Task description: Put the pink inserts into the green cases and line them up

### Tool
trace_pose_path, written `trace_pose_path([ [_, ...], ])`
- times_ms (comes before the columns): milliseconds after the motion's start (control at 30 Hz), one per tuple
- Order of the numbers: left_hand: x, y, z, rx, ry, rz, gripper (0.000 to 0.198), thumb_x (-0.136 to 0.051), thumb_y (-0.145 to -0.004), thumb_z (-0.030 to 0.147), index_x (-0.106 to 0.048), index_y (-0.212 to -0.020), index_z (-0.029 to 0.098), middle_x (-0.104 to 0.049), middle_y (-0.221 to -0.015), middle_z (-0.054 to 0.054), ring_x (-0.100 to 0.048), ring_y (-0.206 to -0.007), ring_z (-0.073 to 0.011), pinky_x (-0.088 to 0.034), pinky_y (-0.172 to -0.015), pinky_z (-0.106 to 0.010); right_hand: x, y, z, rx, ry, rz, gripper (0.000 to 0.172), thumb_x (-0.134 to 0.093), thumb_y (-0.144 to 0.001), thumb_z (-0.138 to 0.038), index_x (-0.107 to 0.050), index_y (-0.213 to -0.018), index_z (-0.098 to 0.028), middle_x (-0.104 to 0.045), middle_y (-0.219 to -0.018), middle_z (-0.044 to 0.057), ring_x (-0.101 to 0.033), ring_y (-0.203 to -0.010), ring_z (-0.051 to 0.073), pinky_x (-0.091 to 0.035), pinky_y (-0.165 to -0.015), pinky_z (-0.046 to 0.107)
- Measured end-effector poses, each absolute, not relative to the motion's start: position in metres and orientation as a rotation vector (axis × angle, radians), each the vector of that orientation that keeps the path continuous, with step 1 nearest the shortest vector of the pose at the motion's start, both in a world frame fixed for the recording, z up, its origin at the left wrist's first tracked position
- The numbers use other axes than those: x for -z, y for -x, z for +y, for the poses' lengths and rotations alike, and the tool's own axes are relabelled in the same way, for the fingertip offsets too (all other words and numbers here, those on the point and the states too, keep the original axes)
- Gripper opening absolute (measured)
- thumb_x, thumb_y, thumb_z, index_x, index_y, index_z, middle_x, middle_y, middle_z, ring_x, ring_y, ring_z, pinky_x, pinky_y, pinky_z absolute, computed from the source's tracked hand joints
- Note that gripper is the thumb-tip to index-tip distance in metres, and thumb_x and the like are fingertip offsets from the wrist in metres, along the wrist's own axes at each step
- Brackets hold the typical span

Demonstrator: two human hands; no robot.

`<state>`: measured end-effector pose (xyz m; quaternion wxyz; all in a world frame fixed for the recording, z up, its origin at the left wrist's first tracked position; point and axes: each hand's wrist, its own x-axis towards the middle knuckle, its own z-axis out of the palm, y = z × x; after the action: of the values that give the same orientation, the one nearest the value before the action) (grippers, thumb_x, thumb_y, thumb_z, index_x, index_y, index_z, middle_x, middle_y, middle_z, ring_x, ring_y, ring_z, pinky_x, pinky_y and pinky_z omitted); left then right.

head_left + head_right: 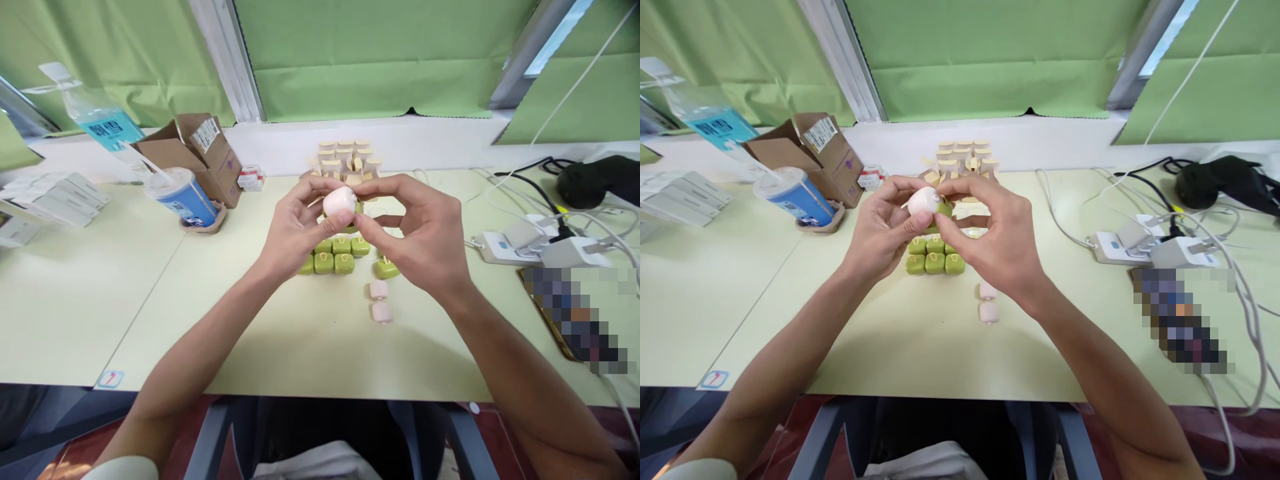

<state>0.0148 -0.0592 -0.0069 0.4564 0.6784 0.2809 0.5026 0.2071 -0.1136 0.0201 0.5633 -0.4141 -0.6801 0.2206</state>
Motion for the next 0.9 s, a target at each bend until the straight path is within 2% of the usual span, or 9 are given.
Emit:
trace_pose_path([
  [100, 0.008, -0.016, -0.059, -1.282, -1.7, 0.676, 0.053, -0.09, -0.09, 0.067, -0.072, -0.12, 0.027, -0.075, -0.13, -0.006, -0.074, -0.127, -0.029, -0.063, -0.108, -0.045, -0.016, -0.203, -0.114, -0.478, 0.975, -1.549, 0.017, -0.082, -0.092, -0.023, -0.085, -0.108, -0.028, -0.085, -0.113, 0.004, -0.081, -0.116, 0.028, -0.078, -0.087, 0.043],
  [267, 0.008, -0.019, -0.055, -1.392, -1.868, 0.594, 0.049, -0.092, -0.088, 0.064, -0.077, -0.114, 0.025, -0.077, -0.119, -0.007, -0.076, -0.119, -0.0251, -0.063, -0.107, -0.043, -0.009, -0.198, -0.114, -0.224, 0.985, -1.503, 0.014, -0.077, -0.087, -0.019, -0.084, -0.098, -0.026, -0.087, -0.102, 0.001, -0.085, -0.102, 0.027, -0.08, -0.082, 0.044],
  [400, 0.006, -0.019, -0.054, -1.441, -1.975, 0.603, 0.045, -0.089, -0.091, 0.064, -0.08, -0.112, 0.025, -0.077, -0.115, -0.008, -0.074, -0.114, -0.0226, -0.065, -0.103, -0.039, -0.008, -0.198, -0.112, -0.144, 0.989, -1.5, 0.014, -0.077, -0.087, -0.018, -0.084, -0.096, -0.027, -0.088, -0.102, 0.001, -0.087, -0.098, 0.027, -0.08, -0.08, 0.044],
  [533, 0.002, -0.016, -0.057, -1.417, -1.998, 0.64, 0.045, -0.089, -0.091, 0.065, -0.082, -0.11, 0.025, -0.079, -0.115, -0.009, -0.074, -0.113, -0.0239, -0.065, -0.1, -0.04, -0.009, -0.199, -0.113, -0.12, 0.967, -1.523, 0.018, -0.078, -0.085, -0.015, -0.085, -0.097, -0.027, -0.088, -0.103, 0.002, -0.087, -0.096, 0.027, -0.08, -0.078, 0.044],
  [767, -0.004, -0.011, -0.063, -1.3, -1.851, 0.674, 0.049, -0.096, -0.084, 0.062, -0.084, -0.11, 0.023, -0.079, -0.122, -0.01, -0.079, -0.111, -0.0236, -0.067, -0.087, -0.033, -0.011, -0.2, -0.117, -0.109, 1.01, -1.577, 0.019, -0.078, -0.086, -0.016, -0.084, -0.099, -0.029, -0.088, -0.105, 0.002, -0.086, -0.1, 0.027, -0.079, -0.078, 0.044],
  [833, -0.004, -0.009, -0.061, -1.272, -1.783, 0.688, 0.05, -0.1, -0.08, 0.059, -0.085, -0.111, 0.024, -0.081, -0.124, -0.009, -0.08, -0.112, -0.0242, -0.068, -0.087, -0.033, -0.014, -0.203, -0.116, -0.154, 0.985, -1.613, 0.019, -0.076, -0.09, -0.017, -0.083, -0.103, -0.028, -0.087, -0.109, 0.003, -0.085, -0.105, 0.027, -0.078, -0.083, 0.044],
  [900, -0.002, -0.008, -0.059, -1.284, -1.703, 0.688, 0.052, -0.102, -0.077, 0.059, -0.085, -0.112, 0.024, -0.083, -0.122, -0.008, -0.081, -0.114, -0.0255, -0.068, -0.093, -0.036, -0.017, -0.206, -0.114, -0.19, 0.958, -1.665, 0.024, -0.076, -0.093, -0.019, -0.083, -0.114, -0.028, -0.086, -0.119, 0.005, -0.083, -0.113, 0.028, -0.076, -0.092, 0.046],
])
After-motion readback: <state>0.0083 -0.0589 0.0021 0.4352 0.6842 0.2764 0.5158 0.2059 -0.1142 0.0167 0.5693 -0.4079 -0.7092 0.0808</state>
